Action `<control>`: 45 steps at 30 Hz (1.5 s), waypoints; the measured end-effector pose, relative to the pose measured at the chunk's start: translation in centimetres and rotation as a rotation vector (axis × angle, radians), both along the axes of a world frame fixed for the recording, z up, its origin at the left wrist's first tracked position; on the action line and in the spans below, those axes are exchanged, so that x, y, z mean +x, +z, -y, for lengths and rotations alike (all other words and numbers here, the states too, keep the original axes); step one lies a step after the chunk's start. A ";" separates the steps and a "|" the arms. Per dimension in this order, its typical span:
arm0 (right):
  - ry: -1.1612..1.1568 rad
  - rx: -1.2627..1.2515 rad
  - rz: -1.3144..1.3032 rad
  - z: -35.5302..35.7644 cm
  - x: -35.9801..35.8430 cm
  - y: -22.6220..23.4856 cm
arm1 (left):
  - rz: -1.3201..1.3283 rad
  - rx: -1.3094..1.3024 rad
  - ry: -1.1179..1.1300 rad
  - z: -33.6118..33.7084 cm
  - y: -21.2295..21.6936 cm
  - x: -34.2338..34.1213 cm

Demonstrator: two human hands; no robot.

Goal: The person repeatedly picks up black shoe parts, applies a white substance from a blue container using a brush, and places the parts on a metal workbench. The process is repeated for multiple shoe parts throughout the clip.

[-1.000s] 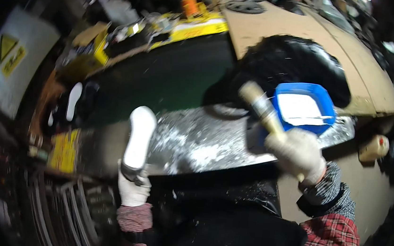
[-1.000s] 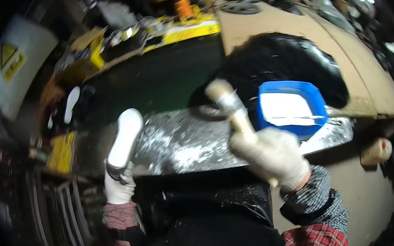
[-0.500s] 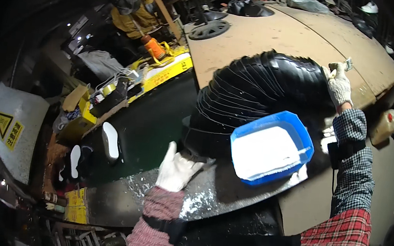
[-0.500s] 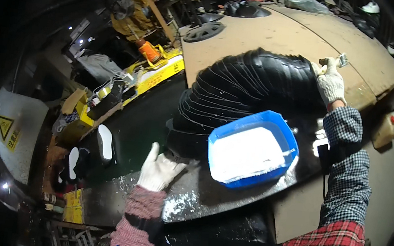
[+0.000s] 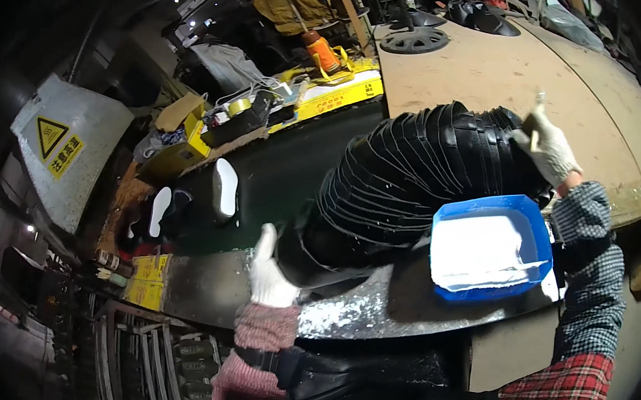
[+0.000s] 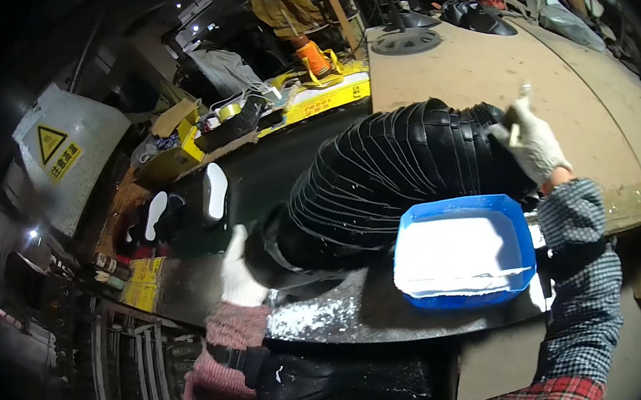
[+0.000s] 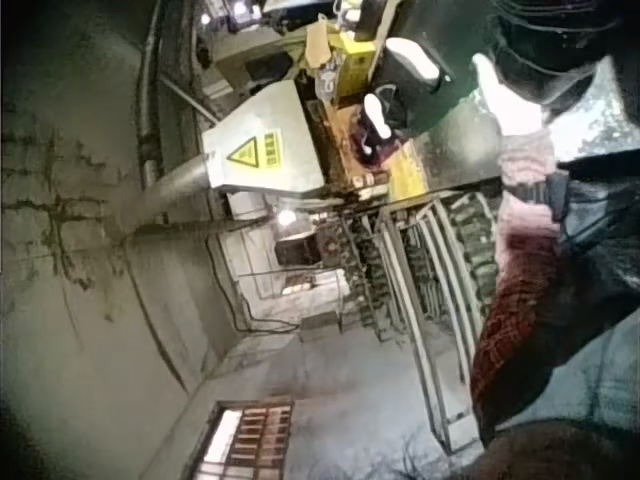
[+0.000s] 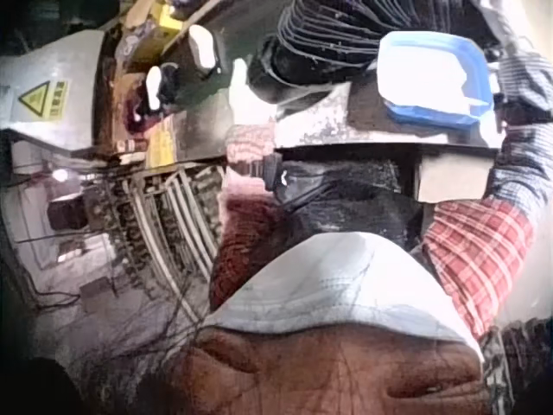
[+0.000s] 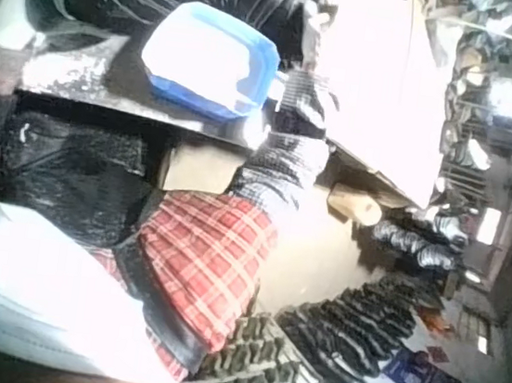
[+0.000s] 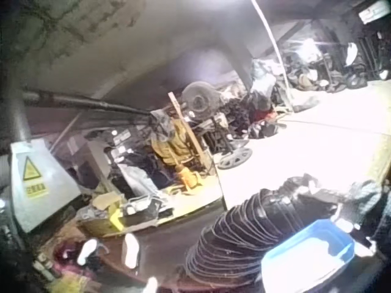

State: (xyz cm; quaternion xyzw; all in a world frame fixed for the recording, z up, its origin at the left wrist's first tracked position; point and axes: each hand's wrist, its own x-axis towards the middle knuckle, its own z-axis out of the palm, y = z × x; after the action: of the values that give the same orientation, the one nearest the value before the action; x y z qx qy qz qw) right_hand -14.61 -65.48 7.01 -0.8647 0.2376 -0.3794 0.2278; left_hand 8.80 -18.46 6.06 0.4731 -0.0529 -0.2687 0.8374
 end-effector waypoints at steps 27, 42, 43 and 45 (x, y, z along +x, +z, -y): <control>-0.113 -0.102 -0.017 -24.2 -13.9 1.9 | 0.848 0.763 0.158 -25.5 -4.2 4.2; 0.881 0.409 0.071 -45.7 7.9 1.0 | 0.600 0.655 0.136 -25.0 -10.7 -12.1; 0.785 0.711 0.125 -45.3 8.0 -0.5 | 0.373 0.479 0.185 -24.8 -10.6 -11.8; 0.731 0.832 0.172 -43.9 6.4 -2.4 | 0.116 0.204 0.293 -24.6 -10.1 -11.5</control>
State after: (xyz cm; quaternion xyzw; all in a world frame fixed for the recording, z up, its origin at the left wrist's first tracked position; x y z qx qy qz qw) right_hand -8.23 -21.56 4.56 -0.6939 0.0323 -0.2192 0.6851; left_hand -2.67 6.18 -4.07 0.5730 -0.0041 -0.1198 0.8107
